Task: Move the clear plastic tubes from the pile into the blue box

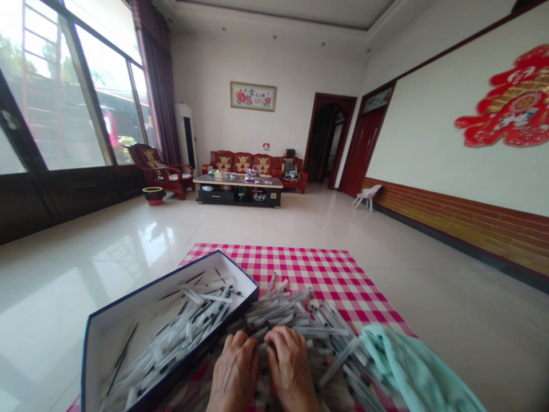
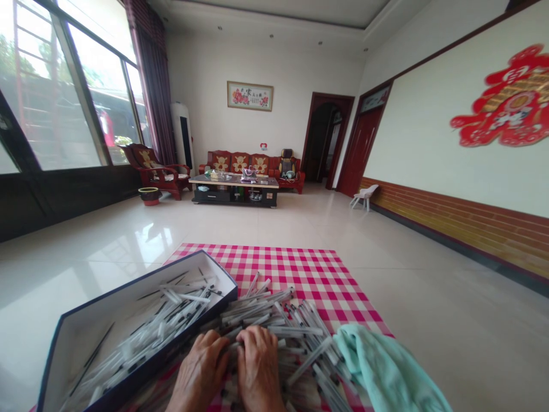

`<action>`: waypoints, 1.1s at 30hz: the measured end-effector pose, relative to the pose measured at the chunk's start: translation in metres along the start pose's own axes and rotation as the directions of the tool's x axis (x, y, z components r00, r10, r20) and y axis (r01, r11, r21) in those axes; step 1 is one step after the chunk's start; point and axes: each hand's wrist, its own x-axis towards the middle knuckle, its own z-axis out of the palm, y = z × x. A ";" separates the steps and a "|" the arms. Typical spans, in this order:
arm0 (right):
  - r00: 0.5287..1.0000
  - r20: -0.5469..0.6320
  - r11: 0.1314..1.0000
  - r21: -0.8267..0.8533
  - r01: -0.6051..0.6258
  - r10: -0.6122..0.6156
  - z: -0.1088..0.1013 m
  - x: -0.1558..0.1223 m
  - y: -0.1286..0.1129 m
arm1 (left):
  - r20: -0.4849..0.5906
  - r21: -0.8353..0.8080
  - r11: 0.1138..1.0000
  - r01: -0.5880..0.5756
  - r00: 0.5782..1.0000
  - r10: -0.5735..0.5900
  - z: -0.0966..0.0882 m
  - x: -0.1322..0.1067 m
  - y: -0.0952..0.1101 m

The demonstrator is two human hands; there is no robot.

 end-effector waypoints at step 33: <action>0.834 0.193 0.186 0.925 -0.330 0.517 0.004 0.001 0.001 | -0.214 -0.511 0.841 -0.177 0.974 0.074 0.015 -0.002 0.013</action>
